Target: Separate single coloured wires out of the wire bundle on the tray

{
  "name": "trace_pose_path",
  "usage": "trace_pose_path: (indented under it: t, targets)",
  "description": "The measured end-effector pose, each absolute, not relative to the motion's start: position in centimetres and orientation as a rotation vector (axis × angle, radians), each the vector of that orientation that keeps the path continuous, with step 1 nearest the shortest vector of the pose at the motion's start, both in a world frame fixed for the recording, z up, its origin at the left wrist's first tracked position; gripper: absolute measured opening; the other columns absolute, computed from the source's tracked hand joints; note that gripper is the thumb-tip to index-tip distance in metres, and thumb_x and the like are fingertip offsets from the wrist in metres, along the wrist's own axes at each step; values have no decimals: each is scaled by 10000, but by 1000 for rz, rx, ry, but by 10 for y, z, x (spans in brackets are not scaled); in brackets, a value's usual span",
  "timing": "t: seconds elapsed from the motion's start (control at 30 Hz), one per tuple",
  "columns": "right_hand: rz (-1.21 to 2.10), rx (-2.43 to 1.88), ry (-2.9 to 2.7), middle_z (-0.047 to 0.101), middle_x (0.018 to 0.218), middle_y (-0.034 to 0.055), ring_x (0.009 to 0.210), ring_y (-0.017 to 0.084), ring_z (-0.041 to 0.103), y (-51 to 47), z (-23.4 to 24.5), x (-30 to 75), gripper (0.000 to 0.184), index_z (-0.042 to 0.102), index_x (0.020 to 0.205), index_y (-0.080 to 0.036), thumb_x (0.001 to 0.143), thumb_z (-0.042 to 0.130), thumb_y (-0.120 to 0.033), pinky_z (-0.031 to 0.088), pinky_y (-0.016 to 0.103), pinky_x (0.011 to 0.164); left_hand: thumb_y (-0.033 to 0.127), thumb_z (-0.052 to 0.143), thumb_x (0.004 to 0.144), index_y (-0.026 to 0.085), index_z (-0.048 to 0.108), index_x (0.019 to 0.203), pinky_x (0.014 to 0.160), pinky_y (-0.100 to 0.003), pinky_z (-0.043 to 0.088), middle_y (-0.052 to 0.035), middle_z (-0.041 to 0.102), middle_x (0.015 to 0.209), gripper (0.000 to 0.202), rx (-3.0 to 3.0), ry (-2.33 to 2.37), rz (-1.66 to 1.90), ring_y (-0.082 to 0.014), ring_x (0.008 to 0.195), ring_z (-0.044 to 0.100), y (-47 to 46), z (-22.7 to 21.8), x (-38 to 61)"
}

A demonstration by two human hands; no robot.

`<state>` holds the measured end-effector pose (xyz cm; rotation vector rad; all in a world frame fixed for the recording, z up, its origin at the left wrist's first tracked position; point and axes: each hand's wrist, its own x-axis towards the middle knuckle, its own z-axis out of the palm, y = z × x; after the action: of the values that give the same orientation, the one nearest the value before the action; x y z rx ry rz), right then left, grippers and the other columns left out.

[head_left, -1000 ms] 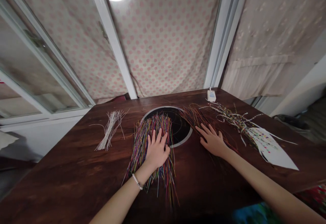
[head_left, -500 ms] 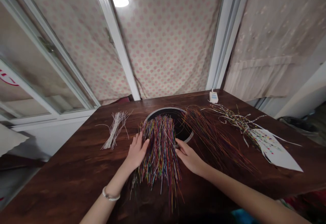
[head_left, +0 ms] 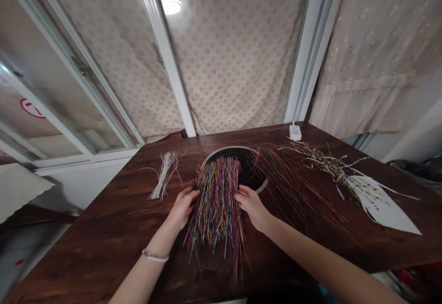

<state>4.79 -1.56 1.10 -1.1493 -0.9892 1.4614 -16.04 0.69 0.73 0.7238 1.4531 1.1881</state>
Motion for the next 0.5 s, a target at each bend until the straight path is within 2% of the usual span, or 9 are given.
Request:
trace_pose_path:
  t: [0.07,0.13,0.3,0.5]
  targets:
    - [1456,-1227,-981,646,957,63,867,181,599,-8,12,41,324,559,965,-167,643,569,-202,444,252,695,246,670,612,130,585,888,623,-260,454,-88,660,830,312,719,1388,1107,-174,731,618,12,10,-157]
    - [1454,-1303,-999,654,903,57,810,175,612,1,12,33,353,547,987,-167,639,587,-213,452,250,658,264,665,610,124,601,772,560,-245,437,-73,661,727,223,763,1354,1023,-163,644,607,18,12,-152]
    - [1438,-1437,-999,656,769,49,714,175,625,26,11,11,320,554,946,-155,646,610,-252,467,240,580,178,616,632,109,620,738,567,-281,463,-79,660,624,127,794,1338,939,-185,577,607,34,20,-135]
    - [1432,-1452,-1058,669,749,73,756,209,640,42,16,-2,270,597,826,-140,631,665,-315,485,244,587,86,551,660,94,612,693,523,-291,457,-54,609,501,70,787,1354,970,-188,482,585,41,24,-125]
